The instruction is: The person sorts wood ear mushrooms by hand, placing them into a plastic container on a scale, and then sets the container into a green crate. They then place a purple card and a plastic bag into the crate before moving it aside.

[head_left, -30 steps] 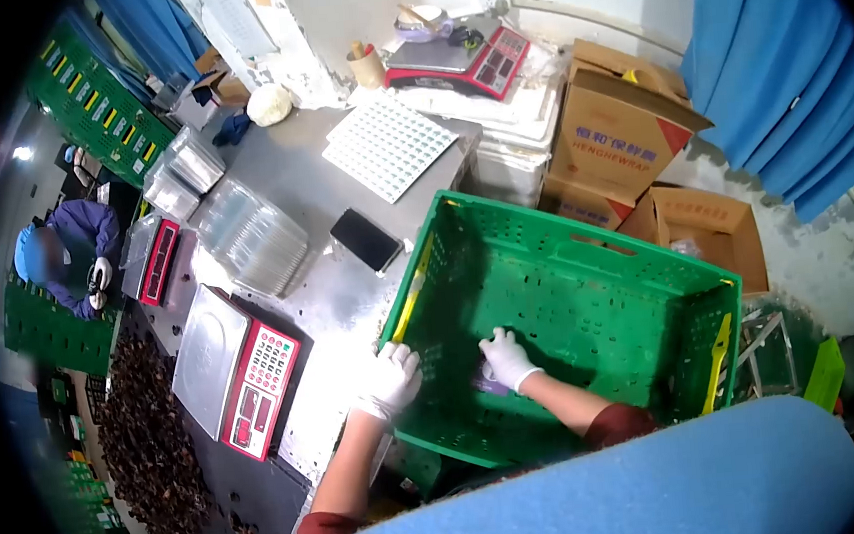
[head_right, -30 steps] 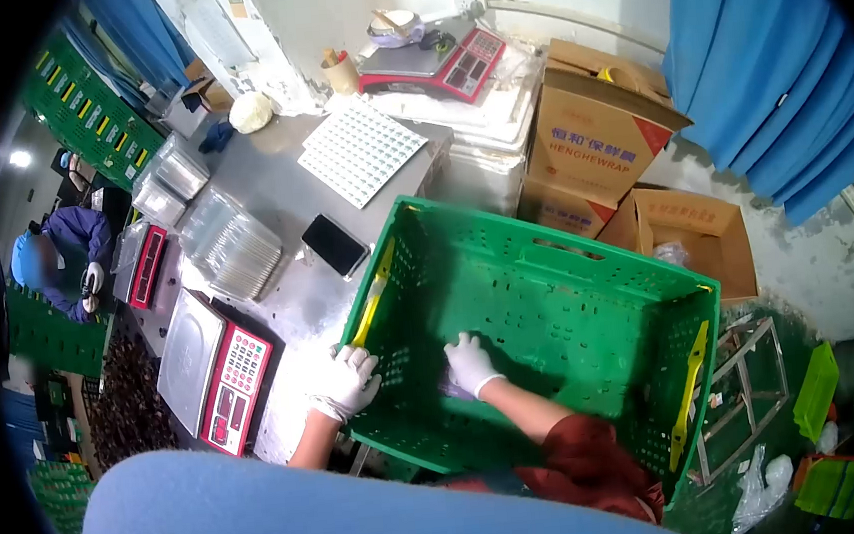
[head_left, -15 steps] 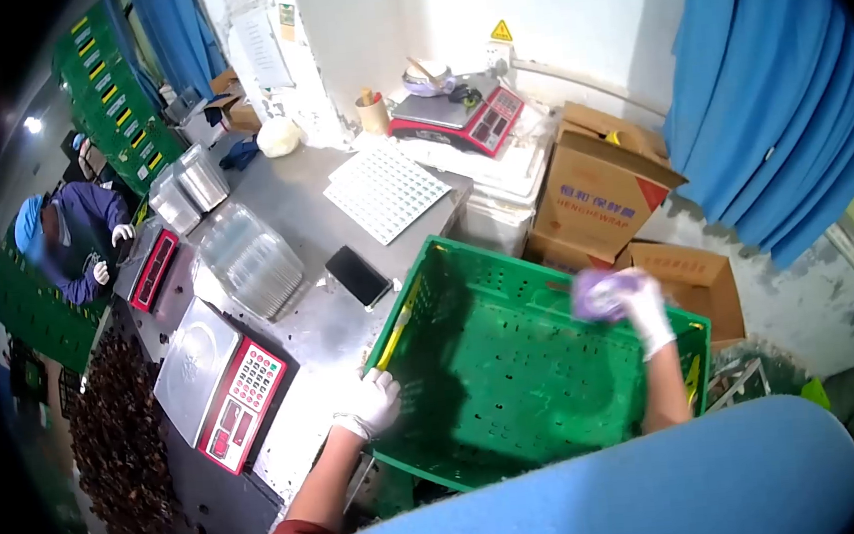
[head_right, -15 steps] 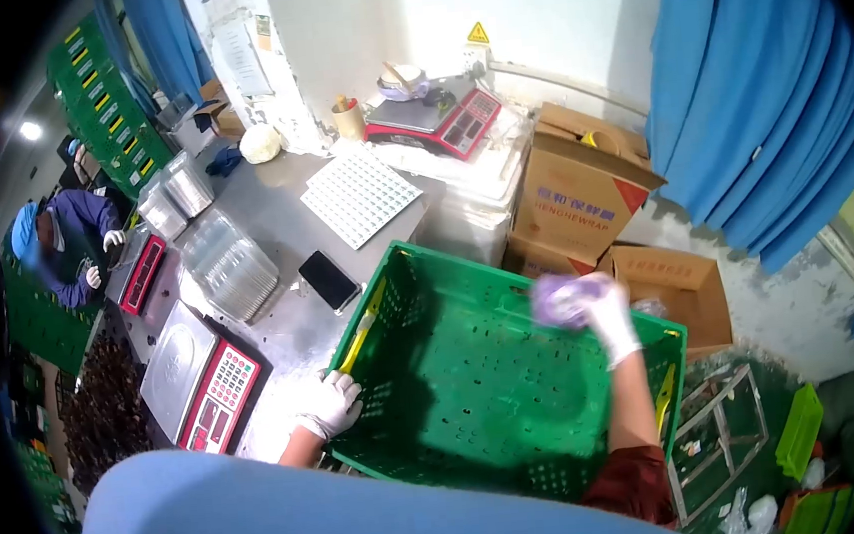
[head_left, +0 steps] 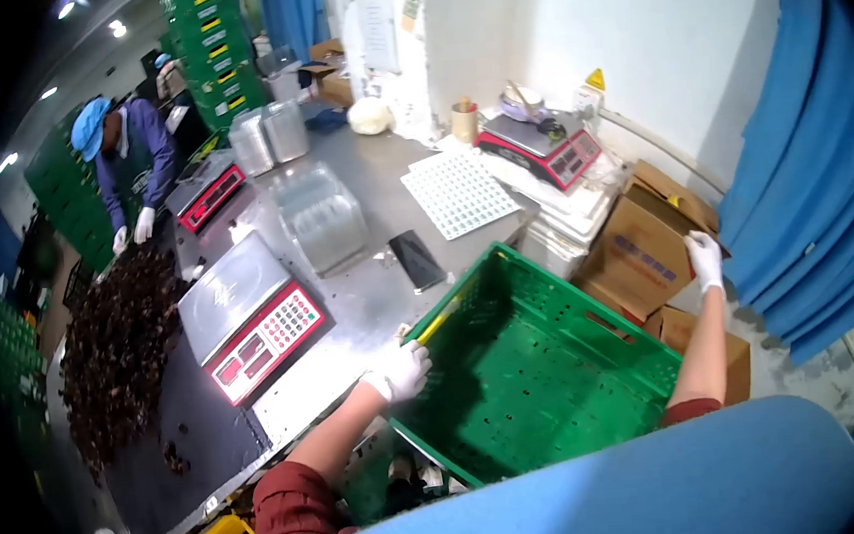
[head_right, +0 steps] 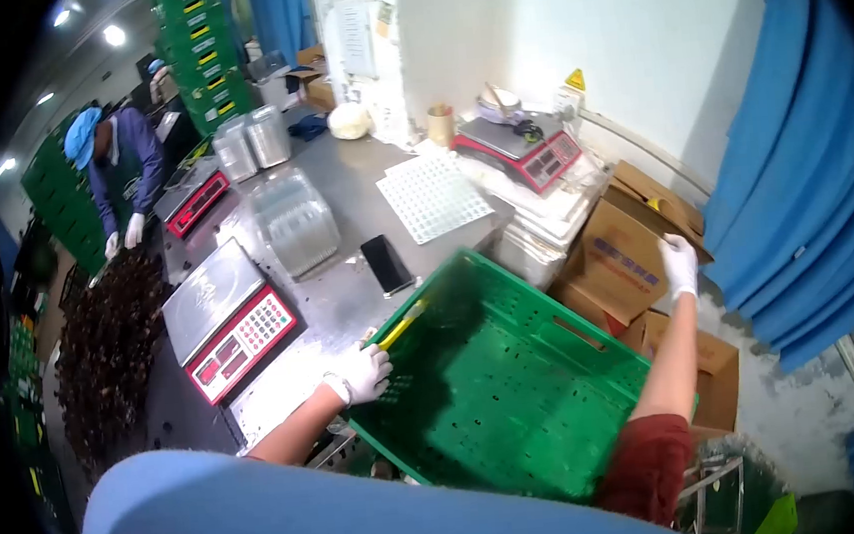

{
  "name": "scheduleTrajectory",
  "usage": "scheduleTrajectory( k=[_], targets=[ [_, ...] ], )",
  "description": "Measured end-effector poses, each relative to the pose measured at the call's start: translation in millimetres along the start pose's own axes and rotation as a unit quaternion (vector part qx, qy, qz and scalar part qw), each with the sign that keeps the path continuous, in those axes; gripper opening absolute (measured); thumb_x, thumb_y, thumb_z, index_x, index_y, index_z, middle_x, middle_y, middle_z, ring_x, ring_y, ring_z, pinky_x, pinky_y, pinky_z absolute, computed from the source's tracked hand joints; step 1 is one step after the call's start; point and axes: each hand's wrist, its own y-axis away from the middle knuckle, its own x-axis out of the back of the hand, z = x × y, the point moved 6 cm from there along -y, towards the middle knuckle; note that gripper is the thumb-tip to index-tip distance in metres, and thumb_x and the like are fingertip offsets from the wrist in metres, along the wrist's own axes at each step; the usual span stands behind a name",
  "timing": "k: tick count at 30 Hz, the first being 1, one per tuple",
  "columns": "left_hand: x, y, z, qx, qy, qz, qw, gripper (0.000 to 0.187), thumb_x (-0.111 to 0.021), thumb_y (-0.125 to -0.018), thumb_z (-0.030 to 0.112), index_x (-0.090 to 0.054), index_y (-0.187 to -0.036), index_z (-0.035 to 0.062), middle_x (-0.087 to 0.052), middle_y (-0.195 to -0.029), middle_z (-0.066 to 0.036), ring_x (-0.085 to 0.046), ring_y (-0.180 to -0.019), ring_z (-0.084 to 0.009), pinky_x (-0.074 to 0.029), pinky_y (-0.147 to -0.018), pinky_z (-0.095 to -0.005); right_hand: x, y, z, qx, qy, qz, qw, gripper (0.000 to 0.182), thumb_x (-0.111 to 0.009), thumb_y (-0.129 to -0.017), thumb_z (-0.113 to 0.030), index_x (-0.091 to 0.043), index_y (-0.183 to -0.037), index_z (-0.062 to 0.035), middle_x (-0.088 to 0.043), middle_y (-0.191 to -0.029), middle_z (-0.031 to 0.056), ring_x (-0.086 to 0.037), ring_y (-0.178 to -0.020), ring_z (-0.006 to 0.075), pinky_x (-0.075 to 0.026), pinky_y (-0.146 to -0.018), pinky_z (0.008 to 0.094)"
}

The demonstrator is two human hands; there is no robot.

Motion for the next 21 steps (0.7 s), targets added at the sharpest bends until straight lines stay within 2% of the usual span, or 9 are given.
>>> scheduleTrajectory(
  k=[2,4,7,9,11,15,17,19,21],
  targets=[
    [0.5,0.2,-1.0,0.005,0.018,0.003,1.0,0.016,-0.062,-0.076,0.025,-0.062,-0.079,0.0093,-0.055,-0.081,-0.008,-0.055,-0.087,-0.0267,-0.04,-0.097,-0.0478,-74.8,5.6,-42.2,-0.097,-0.195,-0.065,0.974,0.021,-0.063,-0.091,-0.024,-0.068,-0.104,-0.0085,-0.066,-0.084,0.0016,-0.057,-0.073,0.007,-0.046,-0.066,0.0231],
    [10.6,1.0,0.3,0.017,0.048,0.004,0.999,0.017,-0.062,-0.077,0.024,-0.065,-0.086,0.0093,-0.059,-0.084,-0.009,-0.058,-0.089,-0.0275,-0.038,-0.101,-0.0501,-155.2,19.6,-91.0,-0.141,-0.328,-0.116,0.927,0.024,-0.057,-0.092,-0.023,-0.066,-0.109,-0.0086,-0.066,-0.087,0.0018,-0.059,-0.071,0.0077,-0.047,-0.064,0.0232],
    [12.5,9.4,-6.0,0.013,0.127,0.162,0.978,0.016,-0.064,-0.075,0.023,-0.066,-0.087,0.0114,-0.06,-0.082,-0.008,-0.058,-0.087,-0.0266,-0.04,-0.094,-0.0457,-260.2,60.6,-194.3,-0.022,-0.297,-0.235,0.925,0.026,-0.057,-0.087,-0.017,-0.066,-0.108,-0.0045,-0.066,-0.082,0.0026,-0.059,-0.07,0.0097,-0.048,-0.064,0.0242],
    [36.0,25.5,-5.1,0.094,0.195,0.222,0.951,0.019,-0.065,-0.079,0.02,-0.065,-0.095,0.0102,-0.061,-0.088,-0.008,-0.059,-0.089,-0.0272,-0.044,-0.085,-0.0394,-319.0,105.7,-263.8,0.093,-0.233,-0.321,0.913,0.023,-0.059,-0.088,-0.018,-0.066,-0.105,-0.004,-0.065,-0.084,0.0029,-0.059,-0.072,0.0095,-0.046,-0.065,0.0241],
    [50.3,62.1,0.9,0.153,0.257,0.305,0.904,0.019,-0.064,-0.081,0.018,-0.064,-0.099,0.0089,-0.062,-0.095,-0.008,-0.059,-0.091,-0.0279,-0.045,-0.084,-0.0382,-355.6,167.8,-335.8,0.196,-0.174,-0.389,0.883,0.023,-0.063,-0.09,-0.017,-0.066,-0.106,-0.0008,-0.069,-0.093,0.01,-0.063,-0.085,0.0144,-0.049,-0.077,0.0286],
    [63.4,180.5,5.7,0.271,0.3,0.351,0.845,0.018,-0.064,-0.082,0.013,-0.064,-0.099,0.0061,-0.065,-0.098,-0.011,-0.061,-0.093,-0.0293,-0.049,-0.084,-0.0387,-385.3,296.1,-446.1,0.28,-0.184,-0.536,0.775,0.024,-0.064,-0.088,-0.014,-0.064,-0.107,0.0007,-0.069,-0.095,0.0111,-0.064,-0.09,0.015,-0.05,-0.083,0.0297],
    [42.9,259.3,4.1,0.42,0.392,0.342,0.744,0.017,-0.064,-0.083,0.012,-0.065,-0.098,0.0051,-0.065,-0.097,-0.012,-0.063,-0.089,-0.0305,-0.051,-0.08,-0.0375,-420.2,341.6,-473.1,0.278,-0.184,-0.609,0.72,0.025,-0.063,-0.088,-0.014,-0.064,-0.108,0.0012,-0.07,-0.094,0.0115,-0.065,-0.089,0.0151,-0.051,-0.082,0.0289],
    [43.4,337.6,7.8,0.512,0.33,0.345,0.714,0.014,-0.064,-0.082,0.01,-0.065,-0.095,0.0049,-0.066,-0.094,-0.012,-0.064,-0.086,-0.0311,-0.052,-0.077,-0.0368,-470.3,372.1,-486.5,0.271,-0.186,-0.626,0.707,0.025,-0.064,-0.087,-0.016,-0.065,-0.107,-0.0003,-0.07,-0.095,0.0122,-0.067,-0.087,0.0187,-0.052,-0.081,0.0303],
    [32.8,410.3,15.1,0.549,0.208,0.372,0.72,0.013,-0.065,-0.08,0.009,-0.066,-0.093,0.0056,-0.066,-0.093,-0.013,-0.064,-0.086,-0.0318,-0.052,-0.078,-0.0373,-491.1,393.7,-520.6,0.351,-0.123,-0.585,0.72,0.026,-0.066,-0.084,-0.019,-0.066,-0.105,-0.0029,-0.07,-0.095,0.0137,-0.068,-0.087,0.0237,-0.053,-0.082,0.0337]
  ],
)
